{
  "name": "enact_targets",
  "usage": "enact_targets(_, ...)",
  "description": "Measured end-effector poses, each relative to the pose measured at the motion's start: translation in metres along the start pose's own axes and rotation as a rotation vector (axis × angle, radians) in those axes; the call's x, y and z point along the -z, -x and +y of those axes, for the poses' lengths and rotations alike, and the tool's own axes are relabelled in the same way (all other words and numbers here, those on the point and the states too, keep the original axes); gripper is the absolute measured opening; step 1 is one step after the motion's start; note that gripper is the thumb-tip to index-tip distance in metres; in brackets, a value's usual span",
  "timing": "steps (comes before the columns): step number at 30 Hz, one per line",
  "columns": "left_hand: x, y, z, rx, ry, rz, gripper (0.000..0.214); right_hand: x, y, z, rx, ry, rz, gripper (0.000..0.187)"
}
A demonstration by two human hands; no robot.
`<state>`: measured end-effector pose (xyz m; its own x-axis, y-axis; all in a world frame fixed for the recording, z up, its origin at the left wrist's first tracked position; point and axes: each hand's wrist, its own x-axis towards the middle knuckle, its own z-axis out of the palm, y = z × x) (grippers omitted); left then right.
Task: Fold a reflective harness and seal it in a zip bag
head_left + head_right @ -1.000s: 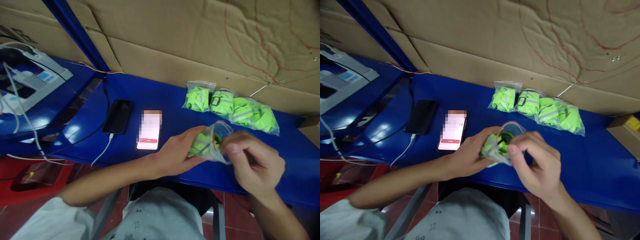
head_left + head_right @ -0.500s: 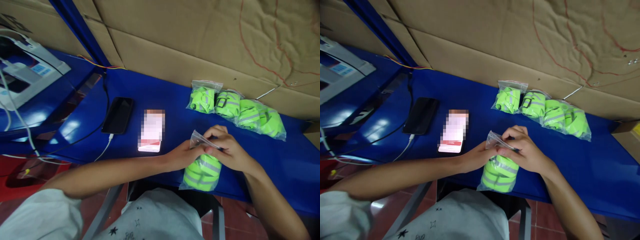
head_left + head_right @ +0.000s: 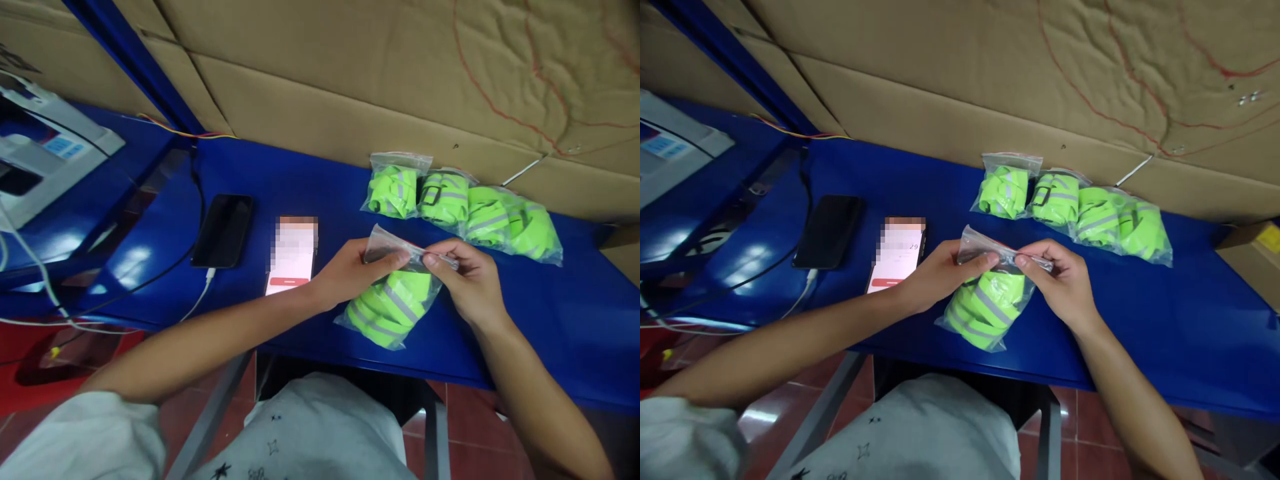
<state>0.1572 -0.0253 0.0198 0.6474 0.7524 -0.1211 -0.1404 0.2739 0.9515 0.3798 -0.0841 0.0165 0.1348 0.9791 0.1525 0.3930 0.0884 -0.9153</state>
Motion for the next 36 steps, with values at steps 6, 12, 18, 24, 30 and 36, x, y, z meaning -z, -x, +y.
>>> enact_targets(6, 0.011, 0.0, 0.0, -0.001, 0.14, 0.056, 0.046, 0.006, -0.006, 0.004, -0.096, -0.137, -0.013, 0.023)
enact_targets(12, 0.015, -0.001, -0.001, -0.093, 0.179, 0.165, 0.049, 0.001, -0.011, 0.009, -0.158, -0.286, 0.105, 0.025)
enact_targets(18, 0.01, 0.003, 0.002, -0.081, 0.128, 0.19, 0.052, -0.007, -0.007, 0.011, -0.1, -0.22, 0.131, 0.025)
enact_targets(24, 0.01, 0.003, -0.002, -0.133, 0.047, 0.217, 0.05, -0.01, -0.003, 0.017, -0.045, -0.162, 0.169, 0.017)
enact_targets(30, 0.009, 0.004, -0.002, -0.138, -0.03, 0.203, 0.05, -0.015, -0.001, 0.019, -0.042, -0.147, 0.177, 0.02)
enact_targets(36, 0.008, 0.008, -0.005, -0.141, -0.041, 0.139, 0.046, -0.015, 0.002, 0.019, -0.005, -0.095, 0.173, 0.023)
